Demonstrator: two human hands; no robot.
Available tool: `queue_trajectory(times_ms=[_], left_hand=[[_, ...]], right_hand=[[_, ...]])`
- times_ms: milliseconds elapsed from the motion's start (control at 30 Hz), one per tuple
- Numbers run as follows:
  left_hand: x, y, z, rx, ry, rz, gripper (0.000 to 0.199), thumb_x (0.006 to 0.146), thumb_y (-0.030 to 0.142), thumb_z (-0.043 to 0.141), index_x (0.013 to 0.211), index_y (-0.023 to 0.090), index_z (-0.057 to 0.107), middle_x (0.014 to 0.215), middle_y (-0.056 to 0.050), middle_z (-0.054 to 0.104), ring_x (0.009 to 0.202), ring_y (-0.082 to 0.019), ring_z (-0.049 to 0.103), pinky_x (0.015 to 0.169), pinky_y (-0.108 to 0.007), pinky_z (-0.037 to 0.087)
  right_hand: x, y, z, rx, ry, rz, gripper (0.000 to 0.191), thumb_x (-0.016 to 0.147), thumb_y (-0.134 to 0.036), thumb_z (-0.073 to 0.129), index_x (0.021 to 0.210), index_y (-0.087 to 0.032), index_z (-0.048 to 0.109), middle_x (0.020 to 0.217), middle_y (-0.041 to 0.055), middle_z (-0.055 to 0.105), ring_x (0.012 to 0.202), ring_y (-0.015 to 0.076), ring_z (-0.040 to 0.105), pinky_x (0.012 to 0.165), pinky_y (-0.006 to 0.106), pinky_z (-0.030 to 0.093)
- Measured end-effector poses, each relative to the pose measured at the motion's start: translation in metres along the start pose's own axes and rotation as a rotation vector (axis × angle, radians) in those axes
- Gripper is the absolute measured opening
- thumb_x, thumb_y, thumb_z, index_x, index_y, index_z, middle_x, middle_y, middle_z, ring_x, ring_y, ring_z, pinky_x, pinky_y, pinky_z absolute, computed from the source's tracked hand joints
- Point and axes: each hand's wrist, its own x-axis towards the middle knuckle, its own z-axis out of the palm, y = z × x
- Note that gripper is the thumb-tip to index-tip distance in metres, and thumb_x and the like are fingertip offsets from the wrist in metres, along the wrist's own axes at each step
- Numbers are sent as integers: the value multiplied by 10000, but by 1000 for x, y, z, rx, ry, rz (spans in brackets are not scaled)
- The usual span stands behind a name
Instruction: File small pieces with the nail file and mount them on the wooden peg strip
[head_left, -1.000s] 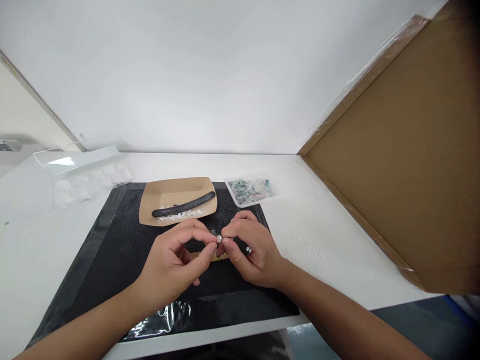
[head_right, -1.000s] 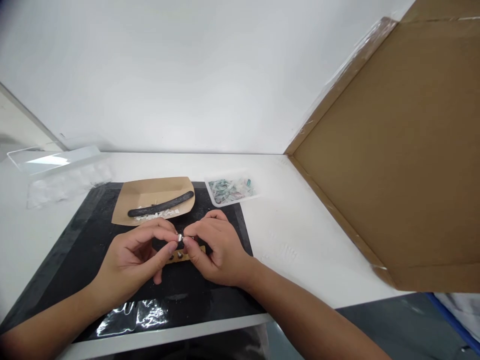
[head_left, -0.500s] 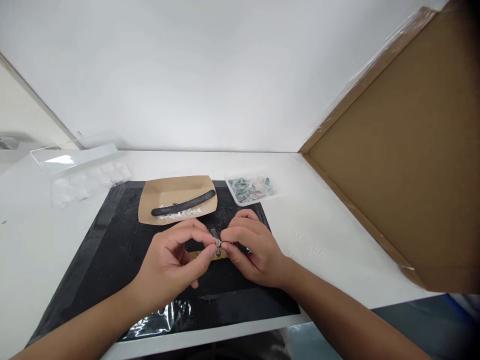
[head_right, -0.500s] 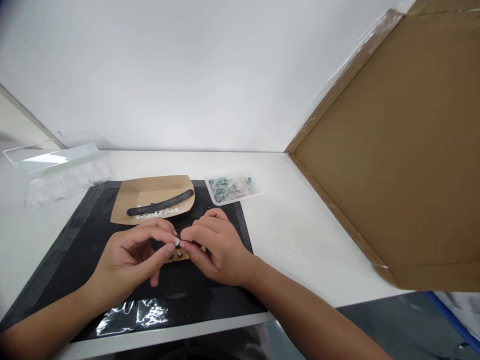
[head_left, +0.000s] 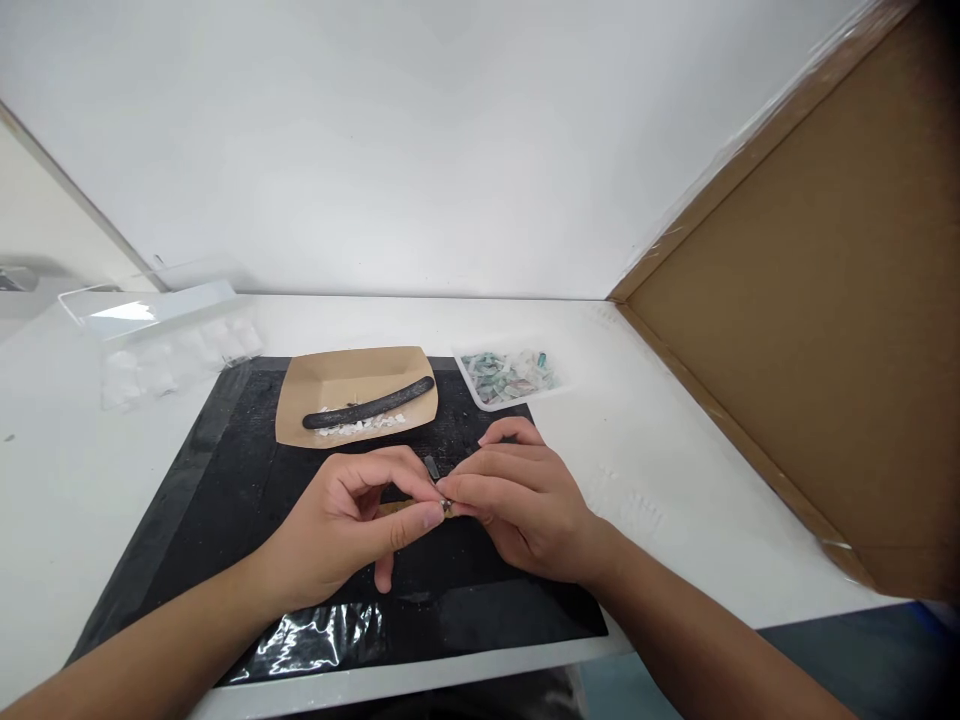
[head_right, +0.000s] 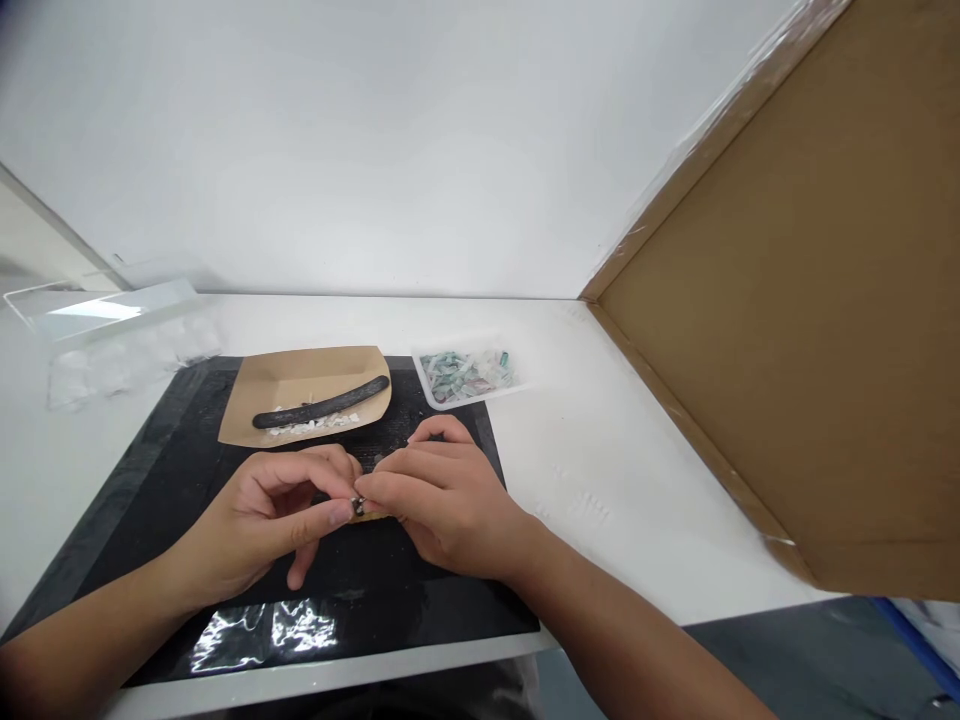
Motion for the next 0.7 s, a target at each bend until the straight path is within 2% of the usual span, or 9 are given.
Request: queue_trajectory(times_ms=[167, 400, 600, 700], left_hand=[[-2, 0, 1, 151, 58, 42, 86, 910, 237, 765, 976, 200, 805, 971, -50, 632, 647, -93, 620, 394, -149, 587], [-8, -3, 2, 275, 113, 85, 86, 930, 229, 735, 995, 234, 792, 1010, -51, 625, 703, -128, 677, 391, -180, 614], [-10, -1, 5, 310, 148, 141, 99, 945, 214, 713, 1011, 234, 785, 993, -35, 621, 570, -79, 647, 368, -173, 600], [-9, -1, 5, 343, 169, 168, 119, 949, 203, 706, 1034, 247, 777, 1013, -27, 624, 513, -53, 625, 358, -168, 586]], right_hand=[[-2, -1, -2, -76, -34, -4, 240, 939, -1, 550, 1077, -180, 632, 891, 1, 766, 692, 104, 635, 876, 368, 425], [-1, -3, 0, -56, -40, 28, 230, 944, -7, 546, 1066, -181, 633, 871, 1, 767, 698, 109, 643, 875, 362, 429], [0, -7, 4, 85, 19, 137, 119, 994, -107, 625, 1083, -181, 651, 903, 4, 777, 740, 112, 683, 863, 343, 441], [0, -7, 6, 181, 21, 190, 137, 1012, -117, 610, 1121, -191, 646, 905, -3, 777, 748, 111, 689, 861, 338, 442]])
